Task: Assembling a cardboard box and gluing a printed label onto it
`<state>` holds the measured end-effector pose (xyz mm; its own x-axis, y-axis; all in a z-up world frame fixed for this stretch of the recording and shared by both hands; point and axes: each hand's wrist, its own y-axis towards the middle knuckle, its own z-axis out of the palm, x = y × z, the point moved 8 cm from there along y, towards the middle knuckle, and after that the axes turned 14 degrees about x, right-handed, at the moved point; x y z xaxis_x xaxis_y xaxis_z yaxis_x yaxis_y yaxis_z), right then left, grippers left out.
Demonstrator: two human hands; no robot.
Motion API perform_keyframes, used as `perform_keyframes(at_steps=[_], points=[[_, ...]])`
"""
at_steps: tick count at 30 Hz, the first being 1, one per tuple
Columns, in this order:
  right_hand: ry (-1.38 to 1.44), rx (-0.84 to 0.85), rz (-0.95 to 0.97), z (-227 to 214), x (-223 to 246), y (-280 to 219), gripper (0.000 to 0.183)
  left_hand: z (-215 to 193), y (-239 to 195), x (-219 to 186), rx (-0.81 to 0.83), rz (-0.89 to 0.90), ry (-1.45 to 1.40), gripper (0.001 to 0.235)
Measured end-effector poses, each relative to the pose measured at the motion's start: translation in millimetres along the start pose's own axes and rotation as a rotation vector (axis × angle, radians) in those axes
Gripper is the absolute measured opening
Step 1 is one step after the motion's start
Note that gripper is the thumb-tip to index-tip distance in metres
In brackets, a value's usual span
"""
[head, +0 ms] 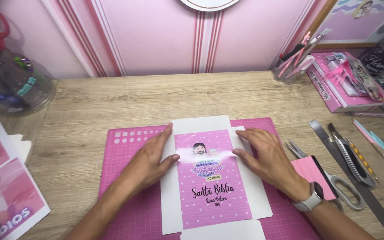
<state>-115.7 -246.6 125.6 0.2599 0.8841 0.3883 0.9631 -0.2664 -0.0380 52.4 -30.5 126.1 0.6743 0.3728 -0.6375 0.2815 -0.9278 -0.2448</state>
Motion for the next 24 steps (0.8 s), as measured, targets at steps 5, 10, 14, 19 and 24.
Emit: perform_keyframes(at_steps=[5, 10, 14, 19, 24], points=[[-0.262, 0.072, -0.018, 9, 23, 21, 0.047, 14, 15, 10, -0.026, -0.025, 0.346, 0.074], [-0.352, 0.067, -0.057, 10, 19, 25, 0.052, 20, 13, 11, -0.053, 0.071, 0.434, 0.060], [-0.181, 0.154, -0.071, 13, 14, 12, 0.051, 35, -36, -20, -0.074, 0.059, 0.402, 0.079], [0.093, 0.145, -0.215, 12, 25, -19, 0.058, 121, -87, -22, -0.045, 0.231, 0.326, 0.089], [0.167, 0.167, -0.170, 3, 38, -26, 0.054, 126, -109, -44, -0.375, 0.505, 0.675, 0.045]])
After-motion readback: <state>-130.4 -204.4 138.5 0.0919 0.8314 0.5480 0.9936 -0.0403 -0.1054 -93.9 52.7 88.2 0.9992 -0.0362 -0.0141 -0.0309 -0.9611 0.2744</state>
